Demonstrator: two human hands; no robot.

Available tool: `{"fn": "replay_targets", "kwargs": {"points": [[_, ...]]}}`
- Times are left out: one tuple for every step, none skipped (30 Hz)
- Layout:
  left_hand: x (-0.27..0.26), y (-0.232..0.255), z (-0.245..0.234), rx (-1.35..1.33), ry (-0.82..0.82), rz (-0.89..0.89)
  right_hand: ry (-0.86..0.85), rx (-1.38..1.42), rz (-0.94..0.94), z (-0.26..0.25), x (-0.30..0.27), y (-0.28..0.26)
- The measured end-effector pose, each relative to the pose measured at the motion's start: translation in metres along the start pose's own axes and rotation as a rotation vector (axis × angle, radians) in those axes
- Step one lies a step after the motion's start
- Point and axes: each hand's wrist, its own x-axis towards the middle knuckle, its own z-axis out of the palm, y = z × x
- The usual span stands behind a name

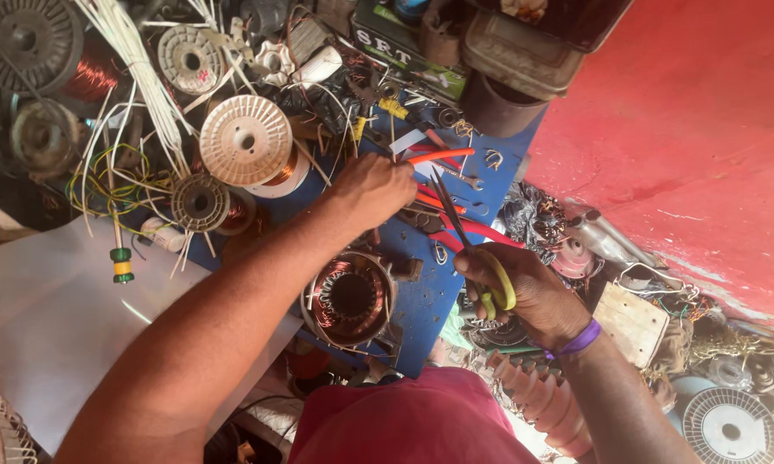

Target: The person is repairing an electrical component, likely a motor stator, by stripping, bending, and inserting copper wires into slots. They use pliers and scissors to manipulate the wires and secure them in place.

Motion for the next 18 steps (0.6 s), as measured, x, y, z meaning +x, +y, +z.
{"fn": "replay_targets", "kwargs": {"points": [[0.000,-0.003,0.007,0.056,0.011,0.062,0.011,-0.009,0.018,0.001,-0.001,0.001],[-0.001,-0.007,0.012,0.016,0.042,0.071,0.023,-0.020,0.033,0.002,-0.002,0.001],[-0.002,-0.012,0.016,-0.025,0.073,0.081,0.034,-0.030,0.049,0.003,-0.002,0.001],[-0.004,-0.015,0.018,-0.069,0.101,0.088,0.034,-0.051,0.036,0.005,-0.002,0.001],[-0.006,-0.020,0.019,-0.284,0.139,0.051,0.033,-0.071,0.024,0.006,-0.002,0.001],[-0.009,-0.028,0.018,-0.496,0.177,0.011,0.032,-0.094,0.010,0.007,-0.001,0.001],[-0.011,-0.035,0.016,-0.709,0.214,-0.029,0.029,-0.099,-0.008,0.009,-0.001,0.001],[-0.011,-0.043,0.013,-0.726,0.197,-0.069,0.027,-0.105,-0.027,0.011,-0.001,0.001],[-0.009,-0.050,0.009,-0.744,0.179,-0.109,0.026,-0.111,-0.046,0.012,0.000,0.001],[-0.011,-0.050,0.005,-0.767,0.159,-0.154,0.047,-0.105,-0.046,0.014,0.000,0.002],[-0.014,-0.049,-0.001,-0.747,0.129,-0.236,0.068,-0.099,-0.047,0.015,0.001,0.003],[-0.019,-0.053,-0.009,-0.719,0.102,-0.320,0.084,-0.093,-0.055,0.018,0.004,0.002],[-0.022,-0.057,-0.018,-0.689,0.075,-0.403,0.089,-0.086,-0.055,0.019,0.006,0.003],[-0.020,-0.060,-0.026,-0.687,0.052,-0.522,0.098,-0.077,-0.051,0.021,0.007,0.004],[-0.016,-0.062,-0.034,-0.682,0.029,-0.642,0.107,-0.068,-0.048,0.021,0.009,0.006],[-0.014,-0.061,-0.040,-0.680,0.001,-0.761,0.097,-0.088,-0.053,0.021,0.010,0.009],[-0.015,-0.058,-0.045,-0.618,-0.032,-0.769,0.086,-0.107,-0.059,0.020,0.012,0.011],[-0.015,-0.058,-0.048,-0.552,-0.061,-0.781,0.072,-0.129,-0.070,0.019,0.015,0.012]]}}
